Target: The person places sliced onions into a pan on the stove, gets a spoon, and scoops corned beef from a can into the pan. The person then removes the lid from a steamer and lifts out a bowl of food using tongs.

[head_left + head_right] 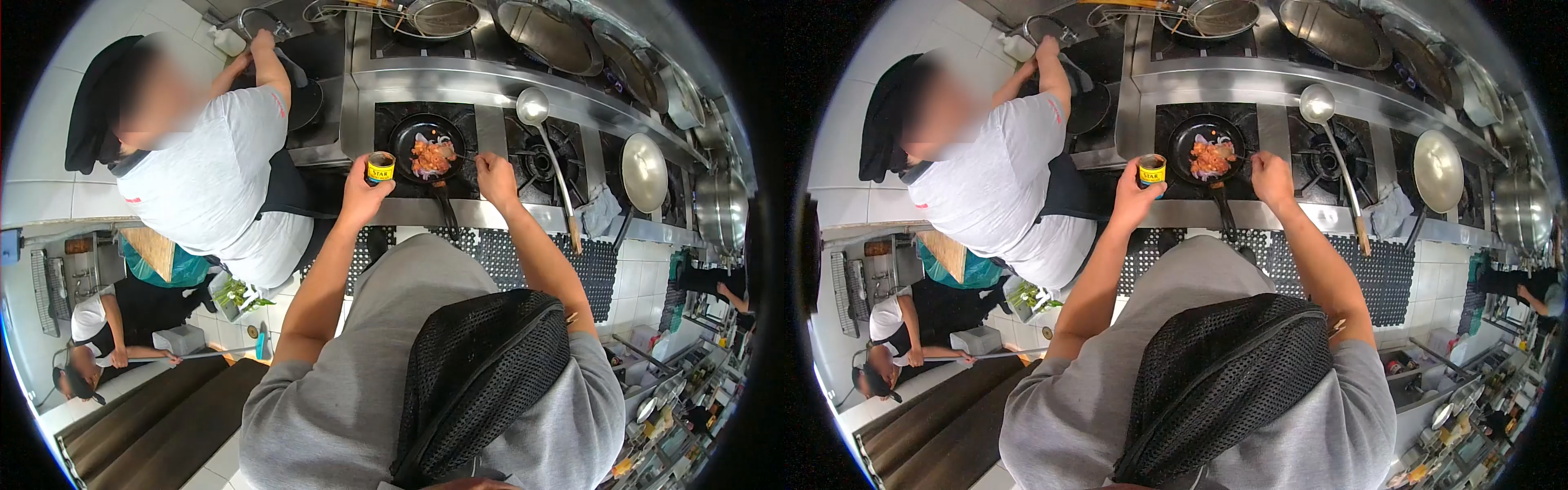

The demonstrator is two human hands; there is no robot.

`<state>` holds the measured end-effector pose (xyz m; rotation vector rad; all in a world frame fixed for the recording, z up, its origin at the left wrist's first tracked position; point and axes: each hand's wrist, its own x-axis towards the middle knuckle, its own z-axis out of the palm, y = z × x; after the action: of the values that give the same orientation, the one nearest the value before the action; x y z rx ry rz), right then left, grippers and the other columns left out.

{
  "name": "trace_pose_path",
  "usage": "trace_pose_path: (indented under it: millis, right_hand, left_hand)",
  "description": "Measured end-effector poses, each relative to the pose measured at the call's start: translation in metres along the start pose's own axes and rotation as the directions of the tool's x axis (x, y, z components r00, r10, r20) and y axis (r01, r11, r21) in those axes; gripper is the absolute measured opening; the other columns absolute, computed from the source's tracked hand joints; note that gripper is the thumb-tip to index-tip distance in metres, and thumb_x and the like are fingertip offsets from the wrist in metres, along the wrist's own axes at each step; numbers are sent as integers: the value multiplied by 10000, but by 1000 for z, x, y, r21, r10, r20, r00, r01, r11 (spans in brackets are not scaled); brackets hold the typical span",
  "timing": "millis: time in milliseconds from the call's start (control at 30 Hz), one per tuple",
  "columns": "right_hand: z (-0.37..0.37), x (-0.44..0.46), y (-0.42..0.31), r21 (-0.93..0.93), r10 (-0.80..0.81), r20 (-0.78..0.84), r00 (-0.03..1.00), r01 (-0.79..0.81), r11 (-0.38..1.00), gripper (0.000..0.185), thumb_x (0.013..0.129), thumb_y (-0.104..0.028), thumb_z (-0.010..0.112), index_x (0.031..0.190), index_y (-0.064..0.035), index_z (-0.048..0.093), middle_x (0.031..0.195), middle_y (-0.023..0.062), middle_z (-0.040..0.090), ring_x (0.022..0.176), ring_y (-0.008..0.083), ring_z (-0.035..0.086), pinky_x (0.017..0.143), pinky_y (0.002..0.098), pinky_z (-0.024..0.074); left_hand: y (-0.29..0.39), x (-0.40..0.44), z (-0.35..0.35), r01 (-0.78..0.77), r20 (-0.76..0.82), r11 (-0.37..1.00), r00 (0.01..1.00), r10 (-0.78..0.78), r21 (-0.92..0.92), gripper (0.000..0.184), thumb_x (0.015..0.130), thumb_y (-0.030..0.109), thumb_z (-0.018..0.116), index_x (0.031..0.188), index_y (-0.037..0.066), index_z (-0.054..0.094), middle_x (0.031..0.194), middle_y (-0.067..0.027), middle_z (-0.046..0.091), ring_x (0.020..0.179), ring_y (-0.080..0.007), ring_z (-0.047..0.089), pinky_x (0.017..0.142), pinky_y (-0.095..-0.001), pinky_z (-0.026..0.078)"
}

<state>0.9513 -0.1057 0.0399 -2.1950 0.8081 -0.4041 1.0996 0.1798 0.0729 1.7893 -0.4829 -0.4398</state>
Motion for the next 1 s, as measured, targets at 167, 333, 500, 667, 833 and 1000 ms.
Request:
trace_pose_path:
  millis: [167,333,500,667,833,1000]
  right_hand:
    - [-14,-2,-14,-90,-12,-24,1000,9,996,284,1053,-237,623,1081,-6,784,1017,289,758,985,496,728,887,548,572]
    - [-18,-8,-26,-74,-43,-42,998,40,996,289,1055,-244,624,1070,-5,785,1004,293,754,990,497,726,879,544,571]
    - [-41,-15,-45,352,63,17,998,-65,934,264,1058,-202,648,1137,2,795,739,67,701,714,145,647,679,331,499]
    - [-93,-35,-127,365,-112,63,992,82,927,214,1054,-145,647,1104,13,782,764,10,672,689,114,584,645,314,467]
    - [-96,-43,-165,-54,-648,-7,762,646,761,111,969,-75,691,1038,-15,754,881,161,721,764,348,698,707,445,563]
    - [-84,-35,-172,-406,-814,132,565,780,476,138,884,-133,682,1004,-72,711,902,61,645,866,244,690,769,376,543]
  left_hand:
    - [-11,2,-2,-20,11,999,1000,21,-29,612,806,95,822,1373,1,610,1234,-115,726,1128,-210,689,998,-362,539]
    - [-7,3,0,-56,-4,998,998,56,0,638,809,7,839,1402,22,605,1261,-80,711,1156,-172,668,1014,-332,525]
    - [-15,18,-3,-160,25,985,987,158,65,639,814,-27,828,1412,58,617,1285,-52,707,1195,-168,665,1065,-335,512]
    - [14,29,-4,-286,24,953,958,285,104,601,792,-42,808,1364,70,657,1292,-109,706,1226,-261,680,1086,-367,509]
    - [37,45,3,-394,29,906,918,395,152,584,805,-32,830,1357,53,660,1327,-97,699,1257,-242,676,1098,-363,510]
    - [63,47,16,-526,41,785,838,544,328,617,749,-33,840,1332,91,680,1333,-116,701,1299,-350,630,1126,-444,439]
